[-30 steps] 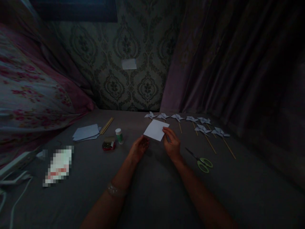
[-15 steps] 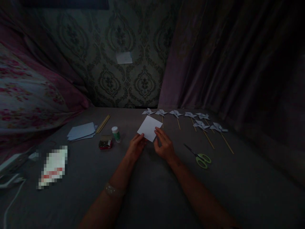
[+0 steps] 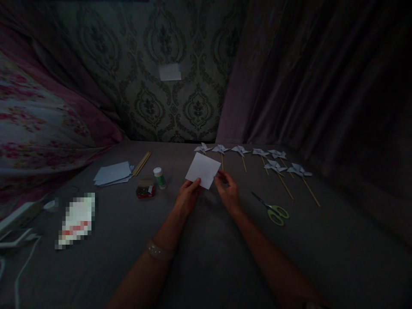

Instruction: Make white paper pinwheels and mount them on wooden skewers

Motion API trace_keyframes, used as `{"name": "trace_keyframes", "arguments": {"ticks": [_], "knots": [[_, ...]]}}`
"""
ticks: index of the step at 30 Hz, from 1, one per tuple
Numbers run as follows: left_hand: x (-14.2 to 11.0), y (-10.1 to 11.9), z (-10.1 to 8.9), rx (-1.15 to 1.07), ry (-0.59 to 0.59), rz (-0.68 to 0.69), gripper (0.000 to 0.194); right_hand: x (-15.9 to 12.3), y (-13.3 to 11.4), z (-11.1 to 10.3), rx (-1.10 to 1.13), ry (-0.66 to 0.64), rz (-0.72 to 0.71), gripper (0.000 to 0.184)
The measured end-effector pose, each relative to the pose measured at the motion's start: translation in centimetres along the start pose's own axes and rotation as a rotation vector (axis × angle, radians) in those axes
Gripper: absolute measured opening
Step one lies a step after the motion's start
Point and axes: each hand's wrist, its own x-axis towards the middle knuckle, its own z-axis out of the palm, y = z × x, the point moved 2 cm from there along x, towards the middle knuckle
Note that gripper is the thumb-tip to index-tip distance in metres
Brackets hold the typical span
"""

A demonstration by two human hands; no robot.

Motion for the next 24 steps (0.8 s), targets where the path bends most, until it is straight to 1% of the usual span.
{"name": "trace_keyframes", "arguments": {"ticks": [2,5,8,11,13,15,17,19,20,22,24], "knots": [[0.0,-0.3,0.2,0.036,-0.033,0.007,0.03,0.1,0.4,0.2,0.046,-0.032,0.09,0.032],[0.0,-0.7,0.2,0.077,-0.058,0.028,0.032,0.1,0.7,0.3,0.063,-0.032,0.14,0.026],[0.2,-0.9,0.2,0.116,-0.039,0.028,0.032,0.1,0.8,0.3,0.077,-0.019,0.147,0.024],[0.5,-1.0,0.1,0.166,-0.003,-0.003,0.029,0.1,1.0,0.4,0.079,-0.018,0.138,0.021],[0.7,-1.1,0.0,0.192,-0.001,-0.025,0.028,0.1,1.1,0.5,0.061,-0.017,0.124,0.019],[0.9,-1.1,-0.1,0.209,0.003,-0.046,0.027,0.5,1.3,0.5,0.038,-0.04,0.109,0.017],[1.0,-1.1,-0.1,0.213,0.033,-0.062,0.027,1.2,1.5,0.0,-0.003,-0.102,0.114,0.015],[1.0,-0.8,-0.2,0.192,0.082,-0.069,0.025,2.3,1.7,-1.3,-0.078,-0.154,0.143,0.015],[1.0,-0.7,-0.2,0.181,0.112,-0.081,0.025,2.9,1.8,-2.4,-0.115,-0.146,0.156,0.016],[1.0,-0.5,-0.1,0.147,0.164,-0.107,0.023,4.0,1.9,-5.4,-0.183,-0.119,0.174,0.015],[1.0,-0.3,-0.1,0.118,0.188,-0.123,0.022,4.6,2.0,-9.3,-0.272,-0.099,0.195,0.011]]}}
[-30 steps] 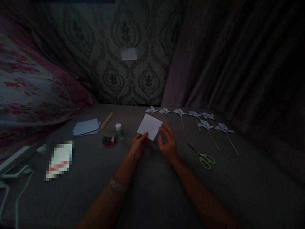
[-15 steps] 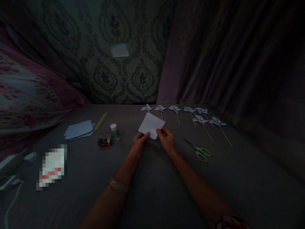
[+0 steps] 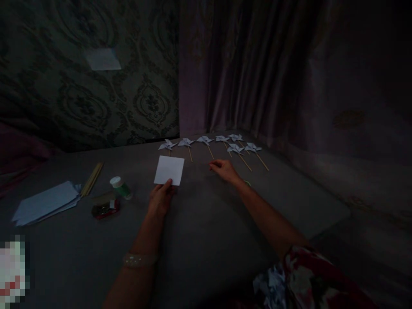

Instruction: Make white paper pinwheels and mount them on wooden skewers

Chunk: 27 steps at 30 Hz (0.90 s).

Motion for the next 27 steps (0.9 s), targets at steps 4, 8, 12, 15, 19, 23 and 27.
{"name": "trace_keyframes", "arguments": {"ticks": [4,8,12,15,19,23,27], "knots": [[-0.1,0.1,0.1,-0.057,0.01,-0.021,0.023,-1.1,2.2,-7.8,-0.22,0.042,0.064,0.01],[0.0,0.2,0.2,-0.083,0.004,-0.047,0.021,-3.8,3.4,-12.2,-0.43,-0.017,0.1,0.011],[0.1,0.4,0.0,-0.176,-0.002,-0.082,0.021,-6.0,3.5,-12.4,-0.56,-0.12,0.105,0.005],[0.0,0.8,-0.3,-0.27,-0.022,-0.141,0.017,-6.8,3.1,-11.2,-0.79,-0.221,0.122,0.012],[-0.3,1.3,-0.6,-0.345,-0.016,-0.172,0.017,-7.0,2.7,-10.5,-1.027,-0.316,0.206,0.027],[-0.4,1.4,-0.6,-0.385,0.009,-0.17,0.017,-6.6,2.4,-10.5,-1.079,-0.391,0.283,0.031],[-0.2,1.4,-0.6,-0.375,0.027,-0.183,0.021,-5.8,2.0,-10.4,-1.056,-0.497,0.327,0.024]]}}
